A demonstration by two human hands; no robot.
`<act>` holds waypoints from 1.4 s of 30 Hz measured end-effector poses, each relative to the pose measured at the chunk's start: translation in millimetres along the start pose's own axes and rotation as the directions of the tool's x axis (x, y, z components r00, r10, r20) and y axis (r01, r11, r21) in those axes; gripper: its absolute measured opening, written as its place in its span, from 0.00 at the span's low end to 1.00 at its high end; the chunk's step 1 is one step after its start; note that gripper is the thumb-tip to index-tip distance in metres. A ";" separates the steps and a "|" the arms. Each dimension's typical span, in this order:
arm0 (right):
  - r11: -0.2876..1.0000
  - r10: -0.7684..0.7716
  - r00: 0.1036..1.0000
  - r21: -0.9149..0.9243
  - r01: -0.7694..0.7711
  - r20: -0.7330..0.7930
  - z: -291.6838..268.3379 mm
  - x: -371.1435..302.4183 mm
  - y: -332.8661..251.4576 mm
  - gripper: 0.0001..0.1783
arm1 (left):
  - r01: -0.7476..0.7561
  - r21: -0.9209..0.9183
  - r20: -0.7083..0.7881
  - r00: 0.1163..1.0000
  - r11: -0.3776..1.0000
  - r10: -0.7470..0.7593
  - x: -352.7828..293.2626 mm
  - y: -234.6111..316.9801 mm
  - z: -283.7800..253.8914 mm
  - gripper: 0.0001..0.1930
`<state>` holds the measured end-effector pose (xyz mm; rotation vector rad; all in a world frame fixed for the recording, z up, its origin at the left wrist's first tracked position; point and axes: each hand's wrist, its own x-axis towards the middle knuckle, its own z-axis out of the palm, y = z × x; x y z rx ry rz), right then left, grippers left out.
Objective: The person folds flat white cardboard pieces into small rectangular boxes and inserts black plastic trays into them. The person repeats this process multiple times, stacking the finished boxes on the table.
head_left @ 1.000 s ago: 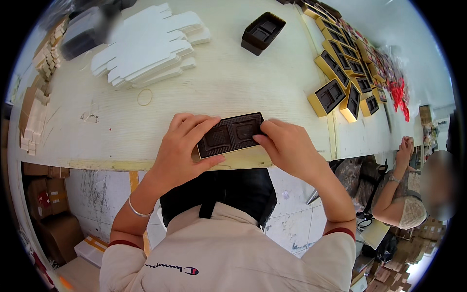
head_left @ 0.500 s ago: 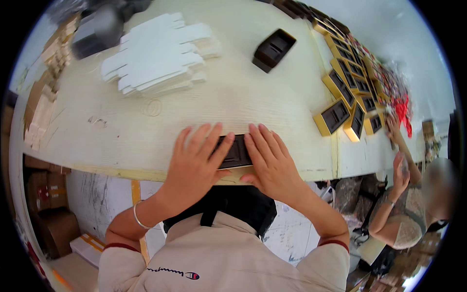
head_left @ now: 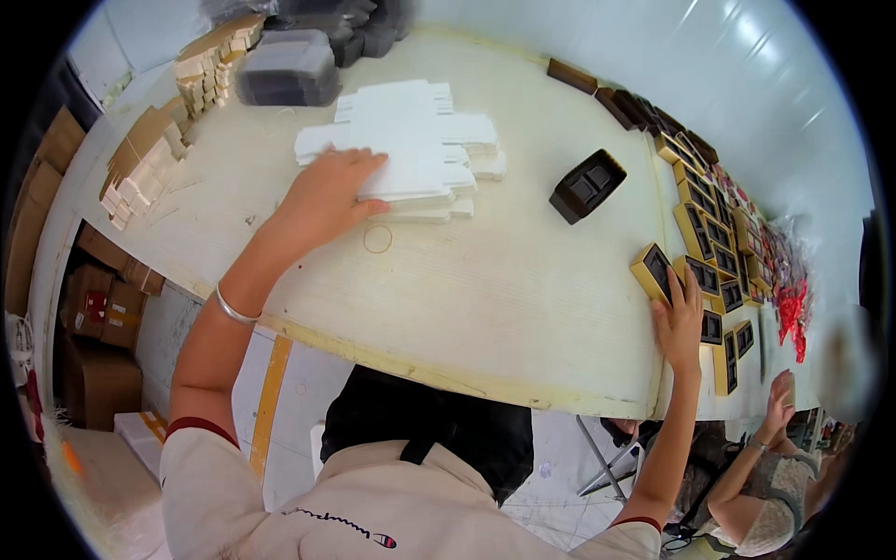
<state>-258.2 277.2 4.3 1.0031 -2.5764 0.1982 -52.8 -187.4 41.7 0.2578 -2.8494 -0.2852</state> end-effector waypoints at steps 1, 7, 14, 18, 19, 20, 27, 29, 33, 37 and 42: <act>1.000 -0.006 0.999 -0.003 0.006 -0.045 0.4 0.2 -2.0 0.28 | 0.010 -0.029 0.031 0.999 1.000 -0.009 1.7 1.8 -2.7 0.27; 0.969 -0.019 0.992 0.243 0.049 -0.122 -11.7 -4.7 -57.1 0.32 | -0.063 -0.125 0.059 0.996 0.990 0.071 3.6 0.2 -19.8 0.16; 0.913 -0.137 0.929 0.320 0.253 -0.344 -31.8 -17.0 -127.9 0.33 | -0.464 0.243 -0.523 0.677 0.852 0.518 -21.5 38.8 -28.3 0.08; 0.811 -0.462 0.761 0.131 0.571 -0.455 -40.1 -54.4 -188.7 0.15 | -0.662 0.152 -0.315 0.671 0.734 0.671 -91.7 119.0 -2.1 0.15; 0.801 -0.521 0.746 0.063 0.595 -0.415 -34.3 -64.2 -193.6 0.12 | -0.679 0.103 -0.256 0.689 0.727 0.679 -98.5 131.0 1.9 0.11; 0.788 -0.501 0.789 0.189 0.586 -0.356 -30.2 -73.2 -192.4 0.10 | -0.700 0.003 -0.238 0.693 0.714 0.681 -103.3 134.2 14.7 0.11; 0.837 -0.053 0.999 0.546 0.044 0.000 -18.7 -80.8 -209.6 0.14 | -0.322 -0.442 -0.065 0.943 0.837 0.328 -109.6 140.8 51.6 0.08; 0.896 -0.081 0.989 0.425 0.125 -0.121 -12.1 -70.0 -207.6 0.16 | -0.323 -0.320 -0.122 0.946 0.891 0.299 -97.2 147.6 55.3 0.10; 0.844 -0.345 0.907 0.342 0.412 -0.242 -10.1 -77.0 -202.5 0.17 | -0.495 -0.213 -0.186 0.867 0.843 0.462 -104.6 142.1 57.0 0.16; 0.852 -0.395 0.897 0.286 0.439 -0.199 -6.4 -87.7 -200.1 0.20 | -0.544 -0.213 -0.189 0.838 0.811 0.512 -113.5 135.2 63.0 0.16; 0.851 -0.279 0.953 0.431 0.302 -0.116 -15.5 -73.1 -207.5 0.12 | -0.448 -0.352 -0.062 0.887 0.821 0.458 -97.4 133.8 54.7 0.10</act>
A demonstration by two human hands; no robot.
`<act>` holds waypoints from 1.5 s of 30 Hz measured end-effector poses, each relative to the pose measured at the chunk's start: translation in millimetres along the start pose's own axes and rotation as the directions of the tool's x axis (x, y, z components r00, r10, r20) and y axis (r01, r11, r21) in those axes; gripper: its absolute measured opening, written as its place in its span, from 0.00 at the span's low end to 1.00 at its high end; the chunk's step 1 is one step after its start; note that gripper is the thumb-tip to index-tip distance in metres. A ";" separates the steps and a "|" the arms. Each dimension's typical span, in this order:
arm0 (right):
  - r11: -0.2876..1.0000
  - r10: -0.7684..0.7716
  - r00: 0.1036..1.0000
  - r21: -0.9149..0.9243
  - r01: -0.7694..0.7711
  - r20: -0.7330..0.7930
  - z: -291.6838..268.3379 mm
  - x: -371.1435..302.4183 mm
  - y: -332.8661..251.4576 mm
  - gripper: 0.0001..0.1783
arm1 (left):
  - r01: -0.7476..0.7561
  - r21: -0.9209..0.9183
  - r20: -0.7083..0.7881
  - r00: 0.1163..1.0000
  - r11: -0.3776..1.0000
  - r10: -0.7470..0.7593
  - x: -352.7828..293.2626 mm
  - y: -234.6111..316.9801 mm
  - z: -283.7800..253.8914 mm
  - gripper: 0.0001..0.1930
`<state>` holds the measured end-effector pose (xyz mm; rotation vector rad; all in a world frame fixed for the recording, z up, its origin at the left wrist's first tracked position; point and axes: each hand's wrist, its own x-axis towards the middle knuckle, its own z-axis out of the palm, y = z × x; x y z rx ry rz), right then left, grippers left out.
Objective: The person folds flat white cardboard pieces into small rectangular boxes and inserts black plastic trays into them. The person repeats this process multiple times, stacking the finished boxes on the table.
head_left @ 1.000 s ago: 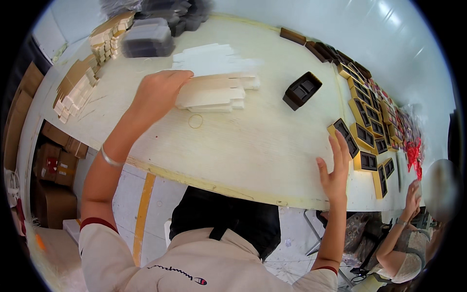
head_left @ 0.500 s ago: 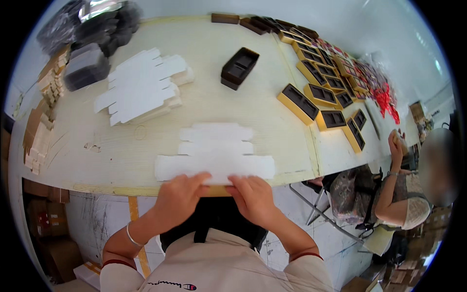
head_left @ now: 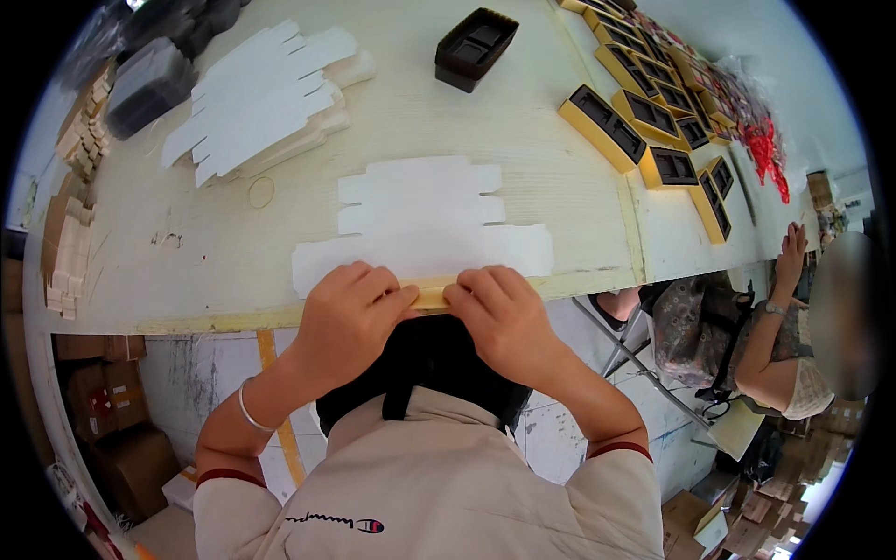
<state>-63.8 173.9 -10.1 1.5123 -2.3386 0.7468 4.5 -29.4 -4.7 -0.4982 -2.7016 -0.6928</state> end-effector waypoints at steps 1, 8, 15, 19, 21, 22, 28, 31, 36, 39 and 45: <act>0.998 0.060 0.996 0.028 -0.062 0.070 -2.4 6.2 1.0 0.10 | 0.060 -0.041 0.053 0.997 0.997 -0.058 1.3 -2.0 -1.8 0.09; 0.944 0.252 0.934 0.147 -0.295 0.255 -3.9 34.5 15.4 0.06 | 0.077 0.269 -0.193 0.981 0.960 -0.024 28.2 8.9 2.0 0.06; 0.273 0.339 0.804 0.767 -0.581 0.488 -15.8 15.6 -6.4 0.23 | 0.330 -0.218 0.129 0.942 0.918 -0.308 29.2 9.2 -9.3 0.06; 0.949 0.063 0.998 0.308 -0.059 -0.004 -29.3 -13.9 21.2 0.27 | 0.219 -0.222 0.223 0.960 0.950 -0.169 39.1 -21.1 -15.9 0.06; 0.985 0.032 0.993 0.168 -0.051 0.114 -38.4 -23.0 27.5 0.29 | 0.216 -0.179 0.287 0.945 0.960 -0.160 48.5 -26.8 -21.2 0.03; 0.998 -0.011 0.987 0.068 0.000 0.163 -36.3 -31.6 26.6 0.30 | 0.183 -0.117 0.288 0.947 0.976 -0.143 53.9 -26.3 -21.5 0.03; 0.995 -0.052 0.997 0.077 0.056 -0.051 -13.1 -33.2 12.5 0.15 | -0.016 -0.073 0.331 0.943 0.997 0.039 78.9 -21.1 -13.0 0.03; 0.939 0.285 0.958 0.207 -0.276 -0.018 -13.3 -1.7 5.8 0.14 | -0.062 -0.072 0.311 0.947 0.995 0.081 77.2 -27.0 -11.0 0.02; 0.975 -0.195 0.977 -0.121 0.184 -0.086 4.3 -1.0 11.8 0.17 | -0.087 -0.097 0.289 0.951 0.991 0.112 75.1 -29.0 -11.5 0.02; 0.985 -0.150 0.988 -0.089 0.146 -0.039 14.8 -7.9 0.4 0.17 | -0.053 -0.117 0.334 0.938 0.992 0.089 73.4 -28.9 -12.3 0.02; 0.996 -0.023 0.990 0.086 0.011 0.137 -1.2 8.2 -4.4 0.07 | -0.039 -0.168 0.354 0.930 0.985 0.098 70.4 -32.1 -8.9 0.02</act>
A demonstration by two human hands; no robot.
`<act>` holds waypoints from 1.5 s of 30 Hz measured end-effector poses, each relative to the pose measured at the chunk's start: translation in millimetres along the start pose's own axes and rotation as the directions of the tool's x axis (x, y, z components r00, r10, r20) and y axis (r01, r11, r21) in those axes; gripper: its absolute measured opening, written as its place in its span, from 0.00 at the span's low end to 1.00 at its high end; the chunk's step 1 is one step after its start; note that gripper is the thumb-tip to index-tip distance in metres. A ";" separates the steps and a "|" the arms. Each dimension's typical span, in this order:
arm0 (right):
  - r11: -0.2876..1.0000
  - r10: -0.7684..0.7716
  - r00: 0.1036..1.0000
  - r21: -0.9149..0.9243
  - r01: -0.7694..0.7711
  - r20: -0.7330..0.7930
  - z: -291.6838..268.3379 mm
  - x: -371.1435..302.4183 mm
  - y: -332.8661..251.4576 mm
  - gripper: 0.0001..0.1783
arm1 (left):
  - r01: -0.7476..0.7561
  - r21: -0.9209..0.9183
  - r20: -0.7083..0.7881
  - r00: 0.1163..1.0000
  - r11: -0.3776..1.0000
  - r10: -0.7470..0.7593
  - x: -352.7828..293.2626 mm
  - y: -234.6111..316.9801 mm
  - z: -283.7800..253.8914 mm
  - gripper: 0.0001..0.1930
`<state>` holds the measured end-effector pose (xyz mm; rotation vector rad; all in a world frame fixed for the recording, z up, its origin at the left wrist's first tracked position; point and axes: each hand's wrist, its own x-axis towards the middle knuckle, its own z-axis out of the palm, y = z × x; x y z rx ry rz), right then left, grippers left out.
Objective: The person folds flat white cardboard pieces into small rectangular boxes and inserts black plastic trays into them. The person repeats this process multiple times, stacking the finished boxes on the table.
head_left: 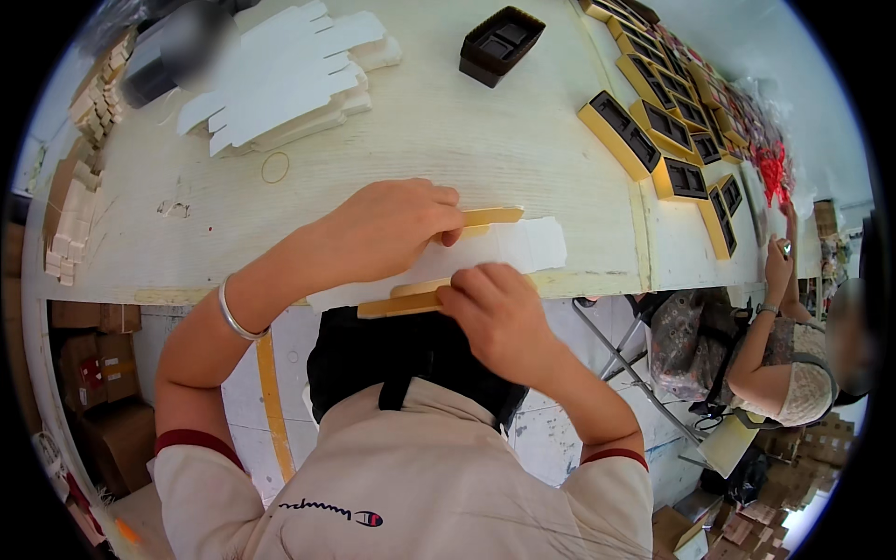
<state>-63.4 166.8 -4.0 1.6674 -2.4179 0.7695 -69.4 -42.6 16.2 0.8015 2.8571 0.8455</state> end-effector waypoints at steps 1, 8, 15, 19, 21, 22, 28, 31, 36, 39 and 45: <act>0.996 0.052 0.996 0.071 -0.056 0.066 -5.4 6.9 3.0 0.06 | -0.008 -0.009 -0.003 1.000 1.000 0.008 0.3 -0.3 0.0 0.02; 0.947 0.172 0.975 0.250 -0.204 0.142 -8.8 33.2 20.5 0.11 | -0.014 -0.064 -0.029 0.999 0.998 0.012 -5.7 0.0 -3.0 0.07; 0.960 -0.047 0.994 -0.281 0.017 -0.101 -20.7 37.0 38.4 0.17 | 0.296 -0.059 0.070 0.954 0.953 -0.292 -24.3 28.8 -9.8 0.19; 0.930 -0.060 0.997 0.365 0.041 0.039 -14.1 30.0 23.5 0.16 | 0.398 -0.206 -0.023 0.912 0.894 -0.411 -20.5 33.4 1.3 0.21; 0.899 -0.009 1.000 0.437 0.005 0.006 -6.1 20.7 25.3 0.16 | 0.345 -0.228 -0.031 0.932 0.911 -0.361 -21.3 40.4 2.0 0.23; 0.880 0.018 1.000 0.474 -0.012 -0.008 -4.0 16.9 27.9 0.16 | 0.259 -0.312 -0.012 0.961 0.914 -0.277 -24.6 39.8 -0.8 0.23; 0.822 0.040 0.995 0.564 -0.083 0.088 -15.8 12.6 43.0 0.16 | -0.178 -0.205 -0.061 0.984 0.962 0.169 -49.5 3.7 2.2 0.21; 0.851 0.016 0.998 0.524 -0.042 0.054 -14.7 13.9 42.2 0.14 | -0.177 -0.185 -0.107 0.981 0.967 0.159 -43.1 3.8 2.9 0.15; 0.953 -0.037 0.999 0.300 0.041 -0.018 -7.9 17.5 31.5 0.10 | 0.022 -0.254 -0.199 0.977 0.967 -0.075 -35.2 21.4 18.6 0.09; 0.909 0.041 0.999 0.414 -0.043 0.013 -6.3 17.1 32.2 0.10 | -0.001 -0.165 -0.340 0.939 0.986 -0.056 -31.3 27.0 30.9 0.07; 0.915 0.076 0.995 0.392 -0.096 0.065 -20.6 6.1 22.3 0.24 | 0.026 -0.265 -0.358 0.926 0.964 -0.123 -38.1 27.7 38.9 0.04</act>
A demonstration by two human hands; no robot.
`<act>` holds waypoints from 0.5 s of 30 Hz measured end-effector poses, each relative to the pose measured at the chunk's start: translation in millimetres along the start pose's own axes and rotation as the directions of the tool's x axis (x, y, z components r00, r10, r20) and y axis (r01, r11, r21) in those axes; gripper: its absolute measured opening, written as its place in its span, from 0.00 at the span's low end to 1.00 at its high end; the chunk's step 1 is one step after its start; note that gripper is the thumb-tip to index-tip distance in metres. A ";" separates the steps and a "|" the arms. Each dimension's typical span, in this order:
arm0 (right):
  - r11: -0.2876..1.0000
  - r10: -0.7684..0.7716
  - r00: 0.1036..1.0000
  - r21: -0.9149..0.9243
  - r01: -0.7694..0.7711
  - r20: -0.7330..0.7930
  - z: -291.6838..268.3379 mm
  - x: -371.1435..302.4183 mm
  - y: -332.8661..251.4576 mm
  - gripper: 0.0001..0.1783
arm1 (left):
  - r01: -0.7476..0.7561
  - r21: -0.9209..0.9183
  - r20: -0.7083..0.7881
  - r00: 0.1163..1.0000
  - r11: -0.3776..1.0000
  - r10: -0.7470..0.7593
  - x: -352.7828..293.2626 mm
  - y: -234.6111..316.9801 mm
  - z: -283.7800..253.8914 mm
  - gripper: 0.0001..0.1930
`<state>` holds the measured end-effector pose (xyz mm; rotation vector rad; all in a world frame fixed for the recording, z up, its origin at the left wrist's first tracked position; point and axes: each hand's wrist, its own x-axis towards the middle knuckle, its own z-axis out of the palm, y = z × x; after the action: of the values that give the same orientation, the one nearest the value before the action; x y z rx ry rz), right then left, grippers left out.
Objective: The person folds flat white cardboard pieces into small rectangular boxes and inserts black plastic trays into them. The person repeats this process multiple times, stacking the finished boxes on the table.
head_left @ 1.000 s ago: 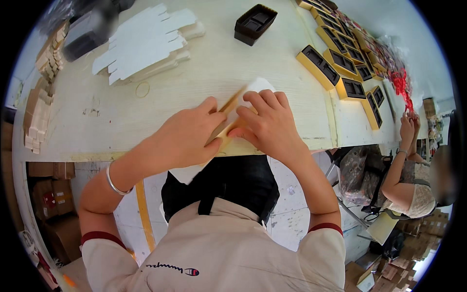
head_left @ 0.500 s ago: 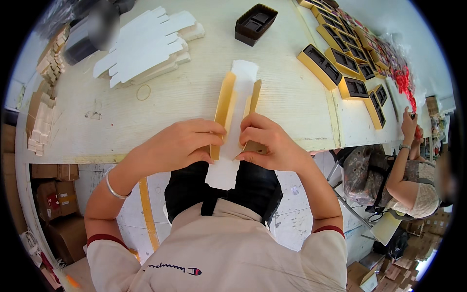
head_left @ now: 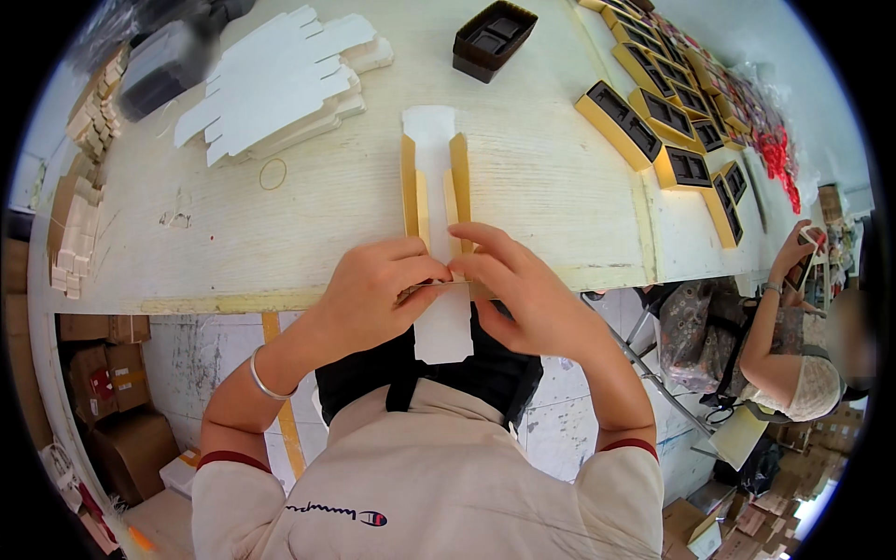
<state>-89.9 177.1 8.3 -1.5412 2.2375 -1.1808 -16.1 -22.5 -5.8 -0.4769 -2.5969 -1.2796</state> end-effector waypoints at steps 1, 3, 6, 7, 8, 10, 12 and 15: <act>0.991 -0.059 0.998 -0.119 0.058 -0.001 1.7 -5.1 -2.0 0.25 | 0.017 -0.002 0.003 1.000 1.000 -0.017 -1.9 1.6 -0.9 0.04; 0.922 -0.173 0.985 -0.350 0.168 0.017 7.4 -17.0 -6.5 0.28 | 0.098 -0.003 0.014 0.995 0.995 -0.098 -9.8 6.0 -1.5 0.04; 0.860 -0.303 0.947 -0.458 0.225 -0.104 33.0 -23.8 5.2 0.27 | 0.012 0.125 -0.026 1.000 0.992 -0.008 -14.0 5.8 3.1 0.07; 0.850 -0.346 0.924 -0.471 0.236 -0.161 38.2 -24.2 7.5 0.25 | -0.048 0.191 -0.043 0.997 0.980 0.058 -15.2 5.1 5.7 0.08; 0.856 -0.351 0.922 -0.455 0.245 -0.163 38.9 -24.9 8.6 0.24 | -0.060 0.228 -0.042 0.997 0.972 0.072 -17.0 5.8 8.0 0.11; 0.866 -0.363 0.916 -0.425 0.264 -0.172 37.8 -21.8 10.4 0.22 | -0.086 0.306 -0.036 0.994 0.948 0.102 -20.5 7.7 10.7 0.15; 0.878 -0.368 0.910 -0.393 0.272 -0.193 37.3 -20.0 11.3 0.24 | -0.088 0.275 0.015 0.996 0.958 0.087 -20.6 9.6 6.9 0.17; 0.948 -0.286 0.926 -0.210 0.237 -0.247 34.0 -17.4 8.8 0.20 | -0.082 0.039 0.087 0.993 0.996 0.078 -18.3 7.1 -4.2 0.22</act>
<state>-69.8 176.1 -25.3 -1.9021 2.4230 -1.3752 3.6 -25.3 -4.1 -0.6345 -2.6394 -1.2014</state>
